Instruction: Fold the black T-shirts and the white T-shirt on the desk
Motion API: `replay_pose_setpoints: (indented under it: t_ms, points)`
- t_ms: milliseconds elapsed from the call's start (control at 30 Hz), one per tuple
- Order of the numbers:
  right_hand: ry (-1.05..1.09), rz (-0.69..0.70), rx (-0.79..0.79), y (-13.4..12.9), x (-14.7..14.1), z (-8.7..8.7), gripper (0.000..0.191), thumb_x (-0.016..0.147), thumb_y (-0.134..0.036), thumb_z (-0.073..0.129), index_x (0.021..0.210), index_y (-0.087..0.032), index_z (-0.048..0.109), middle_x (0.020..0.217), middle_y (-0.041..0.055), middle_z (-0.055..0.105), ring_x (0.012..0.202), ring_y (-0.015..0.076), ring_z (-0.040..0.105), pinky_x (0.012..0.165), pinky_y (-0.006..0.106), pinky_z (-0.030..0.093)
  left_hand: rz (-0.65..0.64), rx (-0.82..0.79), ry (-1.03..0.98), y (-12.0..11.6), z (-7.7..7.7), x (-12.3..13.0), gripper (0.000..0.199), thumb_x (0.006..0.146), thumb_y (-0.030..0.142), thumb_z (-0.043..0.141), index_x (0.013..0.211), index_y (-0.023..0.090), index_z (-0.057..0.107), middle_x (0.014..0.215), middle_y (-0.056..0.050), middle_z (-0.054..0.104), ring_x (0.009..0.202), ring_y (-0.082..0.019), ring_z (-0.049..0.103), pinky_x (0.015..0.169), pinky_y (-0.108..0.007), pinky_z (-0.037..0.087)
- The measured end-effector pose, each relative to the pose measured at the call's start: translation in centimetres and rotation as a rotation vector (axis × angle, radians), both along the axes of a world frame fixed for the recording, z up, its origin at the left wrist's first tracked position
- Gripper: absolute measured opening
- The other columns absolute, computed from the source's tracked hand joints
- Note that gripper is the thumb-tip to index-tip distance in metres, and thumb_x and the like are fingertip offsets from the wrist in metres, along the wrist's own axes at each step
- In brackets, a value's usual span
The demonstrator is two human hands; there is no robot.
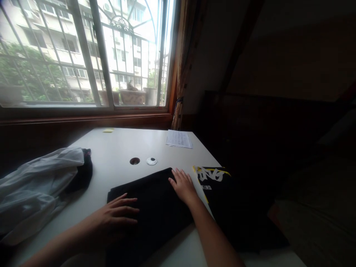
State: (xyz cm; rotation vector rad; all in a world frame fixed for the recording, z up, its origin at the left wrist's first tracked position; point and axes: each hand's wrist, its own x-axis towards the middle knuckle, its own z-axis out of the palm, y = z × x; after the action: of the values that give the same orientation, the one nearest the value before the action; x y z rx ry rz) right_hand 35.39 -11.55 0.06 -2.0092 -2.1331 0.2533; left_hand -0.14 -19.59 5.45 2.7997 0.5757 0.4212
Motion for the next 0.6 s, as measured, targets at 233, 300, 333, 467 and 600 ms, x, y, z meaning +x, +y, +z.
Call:
replay_pose_setpoints:
  t_ms: [233,300,333,467,600]
  points:
    - [0.055,-0.023,0.146,-0.1,0.7,-0.2,0.063,0.098,-0.058,0.042,0.146,-0.018,0.051,0.151,0.0100,0.049,0.142,0.0272,0.039,0.119,0.039,0.028,0.129,0.020,0.010,1.2,-0.9,-1.6,0.048,0.089,0.024,0.069,0.134,0.040,0.063,0.140,-0.003,0.063,0.142,-0.032,0.046,0.118,-0.058,0.035]
    - [0.055,-0.055,0.179,-0.2,0.8,0.0,0.059,0.096,-0.057,0.046,0.140,-0.019,0.057,0.141,0.0110,0.056,0.133,0.0295,0.047,0.113,0.040,0.036,0.163,0.041,-0.017,1.7,-1.0,-2.1,0.046,0.088,0.024,0.069,0.132,0.039,0.064,0.138,-0.003,0.064,0.140,-0.031,0.047,0.117,-0.057,0.037]
    - [0.050,-0.079,0.189,-0.3,0.9,0.1,0.057,0.095,-0.056,0.049,0.137,-0.020,0.060,0.136,0.0114,0.058,0.128,0.0305,0.050,0.109,0.041,0.039,0.186,0.057,-0.029,1.9,-1.1,-2.4,0.045,0.088,0.024,0.069,0.131,0.038,0.065,0.137,-0.004,0.065,0.139,-0.031,0.048,0.117,-0.057,0.038]
    - [0.101,-0.189,0.157,-0.6,1.0,0.6,0.051,0.088,-0.055,0.059,0.125,-0.021,0.066,0.117,0.0119,0.066,0.114,0.0313,0.058,0.096,0.040,0.045,0.350,0.135,-0.067,3.1,-1.7,-3.5,0.042,0.089,0.024,0.068,0.129,0.035,0.066,0.131,-0.005,0.067,0.128,-0.030,0.056,0.106,-0.050,0.051]
    - [0.276,-0.268,0.049,-0.7,1.2,0.8,0.041,0.083,-0.057,0.063,0.103,-0.021,0.069,0.097,0.0083,0.072,0.092,0.0266,0.066,0.076,0.033,0.047,0.546,0.176,-0.128,4.2,-3.0,-4.7,0.033,0.093,0.024,0.062,0.124,0.033,0.067,0.116,-0.005,0.068,0.105,-0.025,0.062,0.087,-0.040,0.059]
